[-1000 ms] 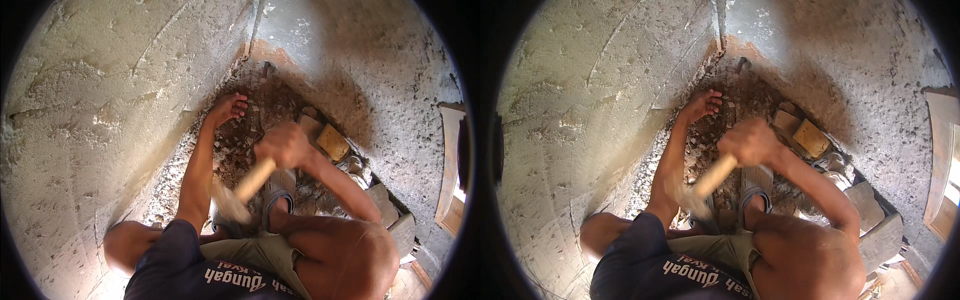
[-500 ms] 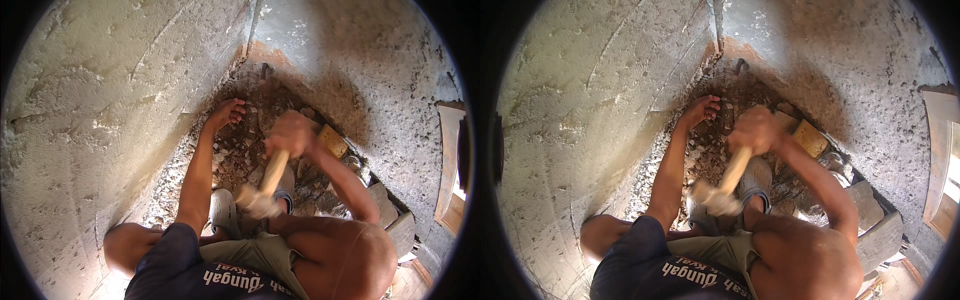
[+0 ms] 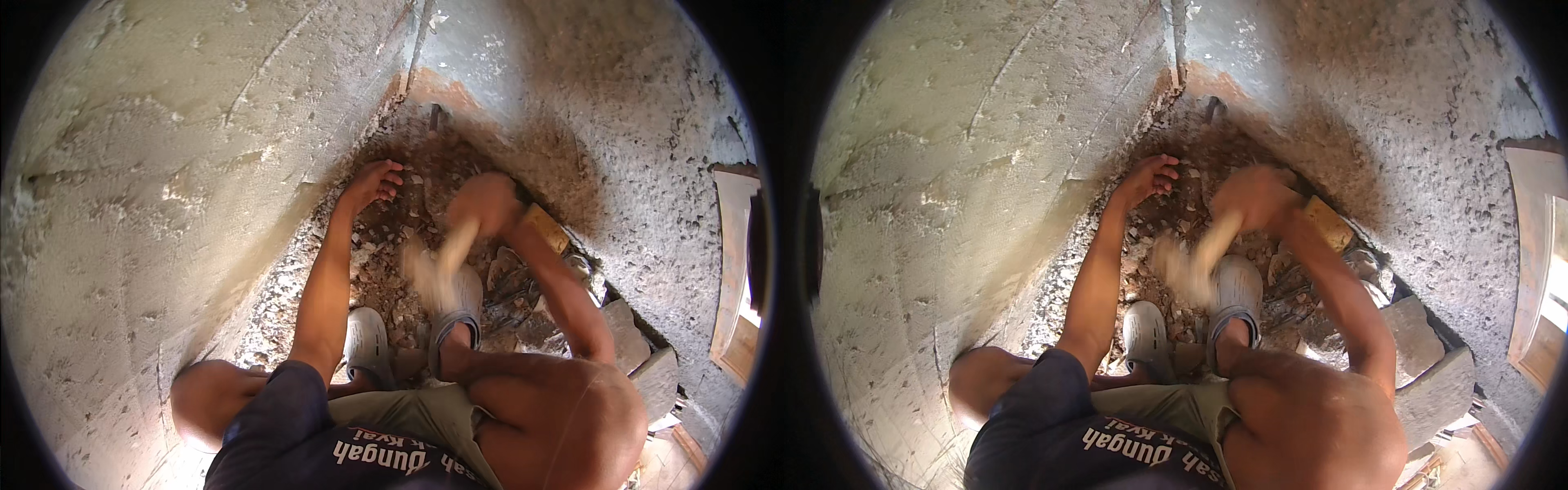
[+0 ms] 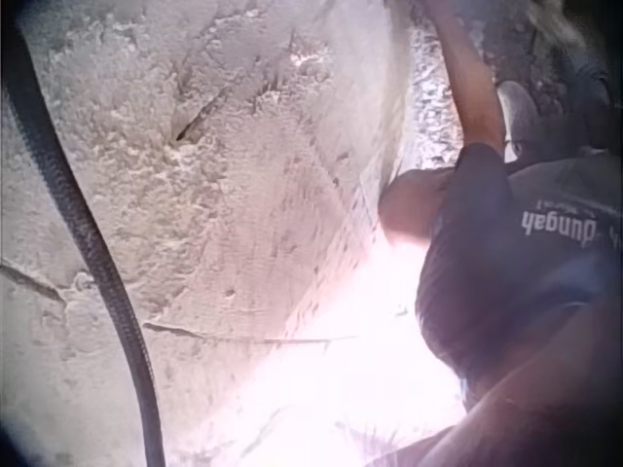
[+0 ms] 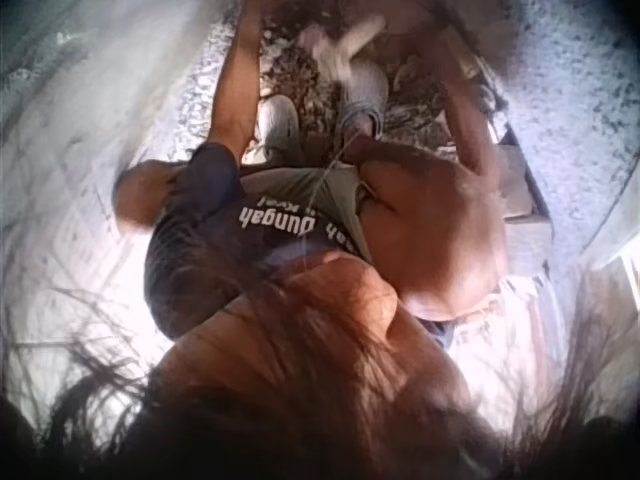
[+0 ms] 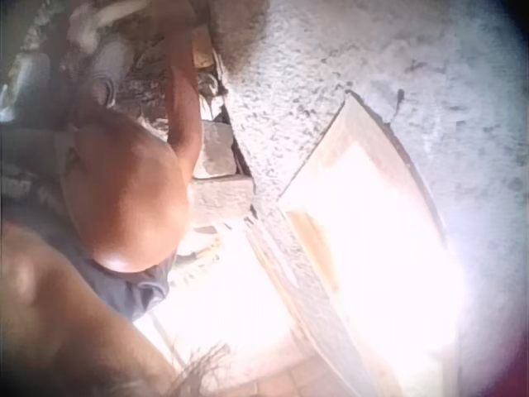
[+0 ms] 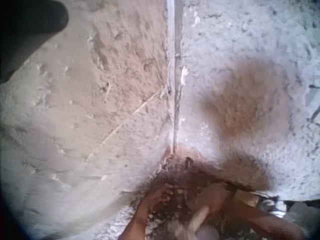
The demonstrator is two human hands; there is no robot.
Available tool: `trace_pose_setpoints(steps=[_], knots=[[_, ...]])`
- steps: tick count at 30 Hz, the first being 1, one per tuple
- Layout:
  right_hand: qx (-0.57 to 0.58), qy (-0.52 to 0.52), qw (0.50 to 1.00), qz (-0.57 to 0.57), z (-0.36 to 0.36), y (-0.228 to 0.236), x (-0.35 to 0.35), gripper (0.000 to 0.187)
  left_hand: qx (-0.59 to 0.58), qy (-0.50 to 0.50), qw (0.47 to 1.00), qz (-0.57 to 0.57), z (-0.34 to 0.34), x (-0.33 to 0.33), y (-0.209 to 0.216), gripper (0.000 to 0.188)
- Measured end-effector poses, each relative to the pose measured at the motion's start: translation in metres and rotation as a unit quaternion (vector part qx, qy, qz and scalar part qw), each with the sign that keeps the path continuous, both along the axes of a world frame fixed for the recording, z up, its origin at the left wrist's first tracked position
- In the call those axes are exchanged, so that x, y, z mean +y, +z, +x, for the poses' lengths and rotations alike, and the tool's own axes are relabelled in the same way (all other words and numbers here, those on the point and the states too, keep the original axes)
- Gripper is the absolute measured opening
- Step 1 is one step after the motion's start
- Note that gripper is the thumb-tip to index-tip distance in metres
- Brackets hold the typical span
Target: The person is sitting on the floor and using a hammer and chisel to break apart a concrete wall. They repeatedly strike the chisel with the hammer to chip away at the wall's surface, creating debris.
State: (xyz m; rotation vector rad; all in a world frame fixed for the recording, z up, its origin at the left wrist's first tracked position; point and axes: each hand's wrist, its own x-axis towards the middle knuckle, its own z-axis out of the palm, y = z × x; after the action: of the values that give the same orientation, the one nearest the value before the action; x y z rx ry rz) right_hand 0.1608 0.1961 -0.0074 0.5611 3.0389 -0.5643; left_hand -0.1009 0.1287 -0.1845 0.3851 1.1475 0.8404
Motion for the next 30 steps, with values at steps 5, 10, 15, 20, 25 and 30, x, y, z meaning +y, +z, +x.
trace_pose_setpoints(steps=[5, 10, 15, 20, 25, 30], knots=[[-0.073, -0.313, 0.947, 0.004, 0.013, -0.035, 0.010, 0.018, 0.025, 0.003, 0.998, 0.064, 0.006, -0.005, 0.008, 0.037], [0.144, -0.055, 0.988, 0.011, 0.016, -0.008, -0.012, 0.016, -0.018, -0.009, 1.000, 0.005, 0.014, -0.002, -0.001, 0.037], [-0.217, -0.323, 0.919, -0.057, 0.012, -0.001, 0.025, 0.023, -0.027, 0.017, 0.999, -0.001, 0.014, 0.006, -0.011, 0.038], [-0.163, -0.370, 0.909, -0.104, 0.023, -0.008, -0.024, 0.033, -0.046, 0.086, 0.995, -0.017, 0.029, 0.044, 0.011, 0.038], [-0.103, -0.444, 0.877, -0.153, 0.044, 0.020, -0.080, 0.036, -0.083, 0.065, 0.994, -0.017, 0.069, 0.109, 0.036, 0.035], [-0.080, -0.504, 0.842, -0.174, 0.072, 0.032, -0.088, 0.040, -0.276, 0.092, 0.956, -0.033, 0.062, 0.124, 0.022, 0.032]])
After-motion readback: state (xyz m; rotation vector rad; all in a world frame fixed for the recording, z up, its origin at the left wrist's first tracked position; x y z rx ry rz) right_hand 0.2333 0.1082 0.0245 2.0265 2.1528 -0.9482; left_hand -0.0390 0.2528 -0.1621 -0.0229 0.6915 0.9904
